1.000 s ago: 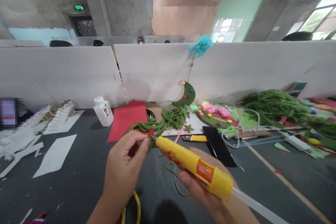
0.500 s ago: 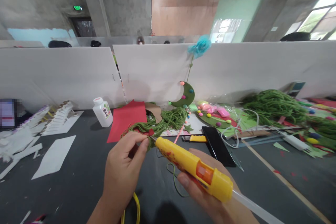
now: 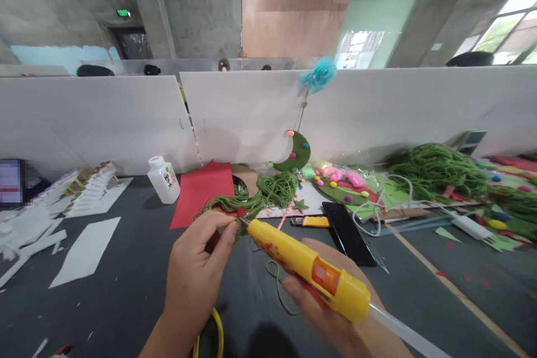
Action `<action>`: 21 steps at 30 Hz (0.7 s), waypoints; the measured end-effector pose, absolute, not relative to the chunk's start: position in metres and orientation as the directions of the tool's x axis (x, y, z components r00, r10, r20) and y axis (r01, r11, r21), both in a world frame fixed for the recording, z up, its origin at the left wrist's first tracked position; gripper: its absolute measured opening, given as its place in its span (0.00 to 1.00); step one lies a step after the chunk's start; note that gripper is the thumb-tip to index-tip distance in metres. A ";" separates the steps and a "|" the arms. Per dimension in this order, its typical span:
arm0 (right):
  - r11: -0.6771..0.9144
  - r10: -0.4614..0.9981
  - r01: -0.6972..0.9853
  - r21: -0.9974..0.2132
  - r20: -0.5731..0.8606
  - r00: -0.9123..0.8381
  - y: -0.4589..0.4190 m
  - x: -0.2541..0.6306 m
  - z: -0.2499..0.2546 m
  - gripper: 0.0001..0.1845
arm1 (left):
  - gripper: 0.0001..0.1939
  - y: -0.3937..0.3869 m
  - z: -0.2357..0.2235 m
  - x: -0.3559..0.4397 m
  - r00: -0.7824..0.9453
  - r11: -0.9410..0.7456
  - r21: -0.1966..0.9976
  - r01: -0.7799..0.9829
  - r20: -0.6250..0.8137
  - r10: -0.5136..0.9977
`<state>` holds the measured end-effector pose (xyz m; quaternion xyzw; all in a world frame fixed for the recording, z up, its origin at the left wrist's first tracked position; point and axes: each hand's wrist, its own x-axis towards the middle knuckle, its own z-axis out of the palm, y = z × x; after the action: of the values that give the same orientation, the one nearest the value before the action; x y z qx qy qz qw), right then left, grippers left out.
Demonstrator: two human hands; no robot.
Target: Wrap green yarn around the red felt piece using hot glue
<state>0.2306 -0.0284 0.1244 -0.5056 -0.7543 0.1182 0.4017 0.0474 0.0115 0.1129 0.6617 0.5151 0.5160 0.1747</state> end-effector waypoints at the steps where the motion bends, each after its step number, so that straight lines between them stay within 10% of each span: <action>1: 0.462 0.855 0.675 -0.575 0.491 -0.167 -0.028 0.230 0.123 0.19 | 0.08 0.011 0.113 0.047 -0.061 -0.409 0.762 0.502 0.503 0.862; 21: 0.329 0.916 0.681 -0.654 0.397 -0.061 -0.027 0.233 0.120 0.10 | 0.08 0.020 0.112 0.045 -0.175 -0.292 0.841 0.456 0.407 0.897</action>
<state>0.2333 -0.0275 0.1196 -0.5599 -0.7131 0.1487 0.3949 0.0449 0.0196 0.1121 0.6073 0.5568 0.5266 0.2092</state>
